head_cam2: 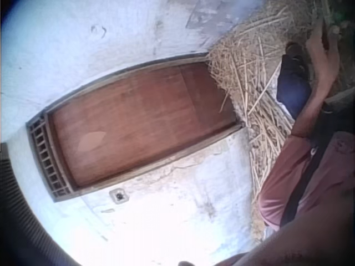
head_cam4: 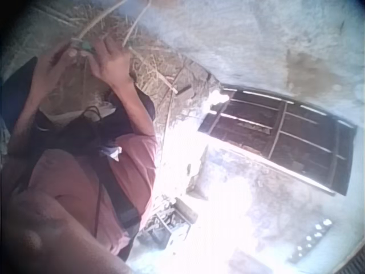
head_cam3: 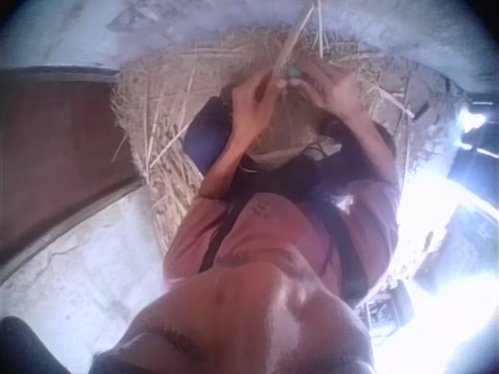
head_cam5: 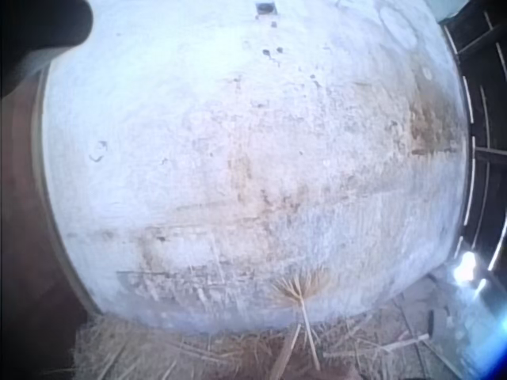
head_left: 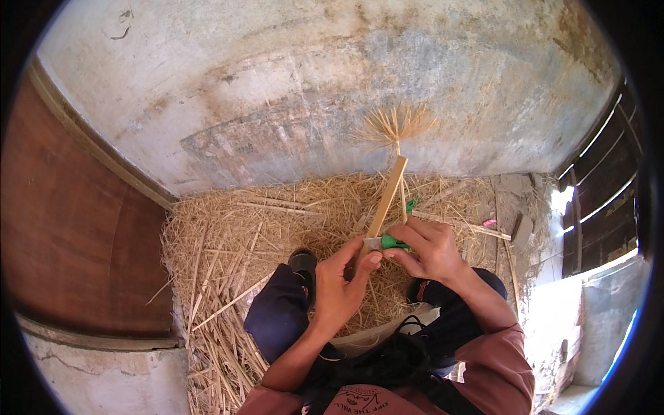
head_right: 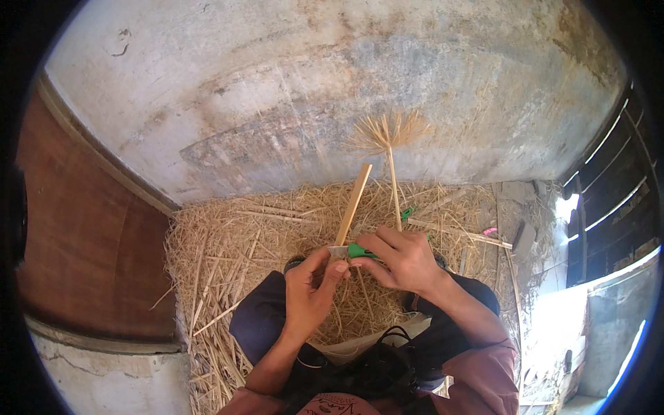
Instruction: The person uses a small green blade to strip and trim fibers from a piece of bamboo while holding it over a pile of dry straw.
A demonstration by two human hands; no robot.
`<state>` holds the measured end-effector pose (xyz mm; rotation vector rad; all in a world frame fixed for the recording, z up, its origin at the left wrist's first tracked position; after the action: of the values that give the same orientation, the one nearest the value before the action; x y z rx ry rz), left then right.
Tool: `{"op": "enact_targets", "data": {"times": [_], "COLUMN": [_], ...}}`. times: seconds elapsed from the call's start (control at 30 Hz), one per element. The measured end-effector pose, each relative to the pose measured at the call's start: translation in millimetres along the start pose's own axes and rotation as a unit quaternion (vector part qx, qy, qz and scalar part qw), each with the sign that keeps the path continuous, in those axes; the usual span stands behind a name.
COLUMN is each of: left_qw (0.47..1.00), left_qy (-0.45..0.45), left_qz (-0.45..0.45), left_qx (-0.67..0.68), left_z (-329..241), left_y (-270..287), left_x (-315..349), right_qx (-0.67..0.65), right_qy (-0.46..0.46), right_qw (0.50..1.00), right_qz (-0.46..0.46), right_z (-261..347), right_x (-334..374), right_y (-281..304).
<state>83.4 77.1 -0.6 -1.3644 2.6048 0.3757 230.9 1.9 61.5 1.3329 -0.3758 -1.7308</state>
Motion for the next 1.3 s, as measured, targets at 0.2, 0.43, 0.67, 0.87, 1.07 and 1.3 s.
{"op": "enact_targets", "data": {"times": [0.2,0.43,0.67,0.87,1.07,1.3], "left_qw": [0.999,0.996,0.996,0.994,0.997,0.998], "left_qy": [-0.013,-0.06,-0.052,-0.039,-0.012,-0.035], "left_qz": [-0.029,-0.04,-0.043,0.024,-0.007,-0.022], "left_qx": [-0.019,-0.06,-0.054,-0.099,-0.077,-0.036], "left_z": [-3.7,-11.7,-14.7,-15.1,-10.8,0.4], "left_y": [5.6,7.6,7.4,-3.2,2.7,3.1], "left_x": [-1.7,-1.6,-1.5,8.6,1.7,0.7], "right_qx": [-0.008,-0.015,-0.014,0.044,0.007,-0.023], "right_qy": [-0.001,-0.032,-0.05,-0.118,-0.165,0.0], "right_qw": [1.0,0.999,0.998,0.976,0.976,1.0], "right_qz": [0.001,-0.016,-0.037,-0.176,-0.146,0.012], "right_z": [1.7,-7.7,-19.2,-82.0,-92.6,-15.5], "right_x": [-0.1,-2.1,-9.4,-13.6,-6.0,-4.5], "right_y": [-0.9,4.6,17.8,72.5,79.3,5.8]}}
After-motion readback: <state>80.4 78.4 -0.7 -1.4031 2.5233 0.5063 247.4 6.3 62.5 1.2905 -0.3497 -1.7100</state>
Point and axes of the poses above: each hand's wrist, its own x-axis away from the middle knuckle, its own y-axis out of the back of the hand, z = x × y, the point moved 10 cm from there along -x, towards the middle knuckle, and after that the axes turned 8 degrees about -y, right-handed, at the moved point
